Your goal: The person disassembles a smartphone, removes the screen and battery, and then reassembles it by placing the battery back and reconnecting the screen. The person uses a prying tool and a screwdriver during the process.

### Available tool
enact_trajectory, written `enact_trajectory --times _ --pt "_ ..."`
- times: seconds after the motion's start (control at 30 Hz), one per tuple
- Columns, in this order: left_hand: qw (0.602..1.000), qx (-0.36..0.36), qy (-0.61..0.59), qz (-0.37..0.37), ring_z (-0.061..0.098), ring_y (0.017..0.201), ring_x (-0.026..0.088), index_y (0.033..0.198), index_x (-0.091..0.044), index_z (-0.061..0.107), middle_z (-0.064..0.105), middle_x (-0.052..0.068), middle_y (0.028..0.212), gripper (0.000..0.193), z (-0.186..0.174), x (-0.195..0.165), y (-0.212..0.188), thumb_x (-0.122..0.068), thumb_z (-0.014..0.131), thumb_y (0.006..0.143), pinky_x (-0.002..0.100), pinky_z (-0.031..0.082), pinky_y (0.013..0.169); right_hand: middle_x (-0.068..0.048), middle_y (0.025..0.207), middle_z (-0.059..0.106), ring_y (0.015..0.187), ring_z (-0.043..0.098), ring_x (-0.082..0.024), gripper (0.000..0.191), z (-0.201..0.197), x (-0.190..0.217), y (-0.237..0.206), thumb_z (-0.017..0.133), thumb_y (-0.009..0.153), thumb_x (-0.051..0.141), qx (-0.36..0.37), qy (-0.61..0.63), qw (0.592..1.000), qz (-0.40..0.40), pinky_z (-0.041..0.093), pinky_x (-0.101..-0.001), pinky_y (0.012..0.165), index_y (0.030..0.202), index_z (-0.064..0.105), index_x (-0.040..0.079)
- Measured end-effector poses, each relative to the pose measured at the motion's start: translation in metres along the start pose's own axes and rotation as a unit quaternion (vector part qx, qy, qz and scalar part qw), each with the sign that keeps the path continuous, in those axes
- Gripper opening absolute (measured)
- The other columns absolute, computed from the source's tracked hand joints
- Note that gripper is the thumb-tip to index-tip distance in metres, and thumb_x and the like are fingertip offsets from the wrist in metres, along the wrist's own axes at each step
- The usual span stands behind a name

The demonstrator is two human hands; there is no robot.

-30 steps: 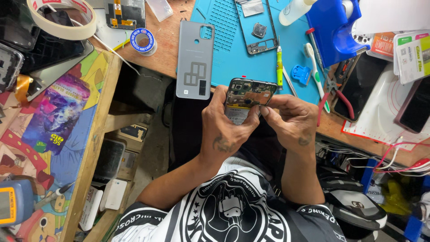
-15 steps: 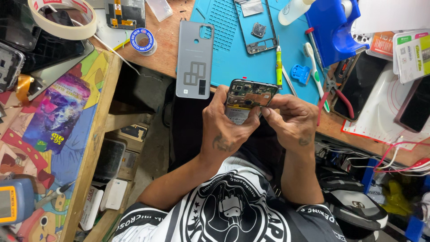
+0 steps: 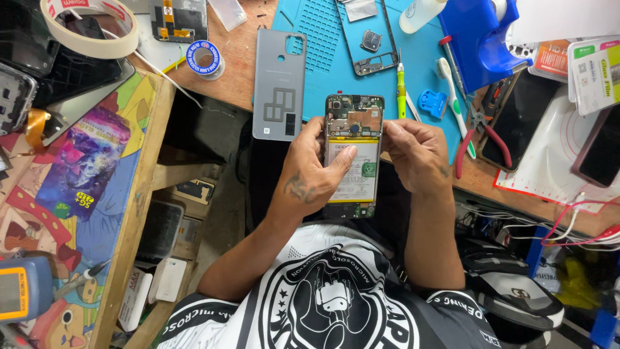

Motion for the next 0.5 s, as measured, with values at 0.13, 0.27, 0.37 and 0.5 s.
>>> enact_trajectory --times 0.13,0.27,0.37,0.5 --pt "1.000 -0.006 0.011 -0.011 0.071 0.084 0.011 0.118 0.004 0.056 0.073 0.010 0.095 0.032 -0.001 0.002 -0.002 -0.009 0.070 0.093 0.028 0.060 0.074 -0.016 0.101 0.075 0.088 0.073 -0.020 0.020 -0.006 -0.007 0.001 0.066 0.103 0.006 -0.005 -0.002 1.000 0.006 0.059 -0.0327 0.084 0.113 0.068 -0.011" --pt "0.998 -0.015 0.055 0.013 0.070 0.084 0.011 0.116 0.003 0.058 0.073 0.010 0.095 0.029 0.001 -0.002 -0.004 -0.010 0.071 0.093 0.027 0.059 0.075 -0.014 0.104 0.074 0.092 0.071 -0.016 0.016 -0.008 -0.011 0.002 0.071 0.098 -0.001 -0.017 -0.051 0.998 -0.022 0.059 -0.0292 0.086 0.111 0.065 -0.009" --pt "0.999 -0.018 0.044 0.019 0.069 0.086 0.010 0.118 0.002 0.059 0.072 0.009 0.097 0.030 0.004 -0.002 -0.006 -0.010 0.070 0.093 0.027 0.058 0.077 -0.014 0.103 0.073 0.090 0.070 -0.015 0.015 -0.010 -0.012 0.002 0.073 0.098 -0.004 -0.025 -0.067 0.996 -0.046 0.058 -0.0283 0.085 0.110 0.065 -0.009" --pt "1.000 -0.001 -0.015 0.024 0.067 0.086 0.008 0.122 0.003 0.059 0.071 0.007 0.097 0.030 0.006 0.003 -0.006 -0.010 0.067 0.096 0.026 0.057 0.076 -0.016 0.102 0.074 0.087 0.072 -0.016 0.015 -0.010 -0.012 0.002 0.073 0.097 -0.002 -0.018 -0.023 0.998 -0.056 0.060 -0.0299 0.083 0.109 0.066 -0.009"
Point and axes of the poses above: each hand's wrist, its own y-axis towards the middle knuckle, its own z-axis out of the palm, x = y × z, the point moved 6 cm from there along y, towards the middle knuckle
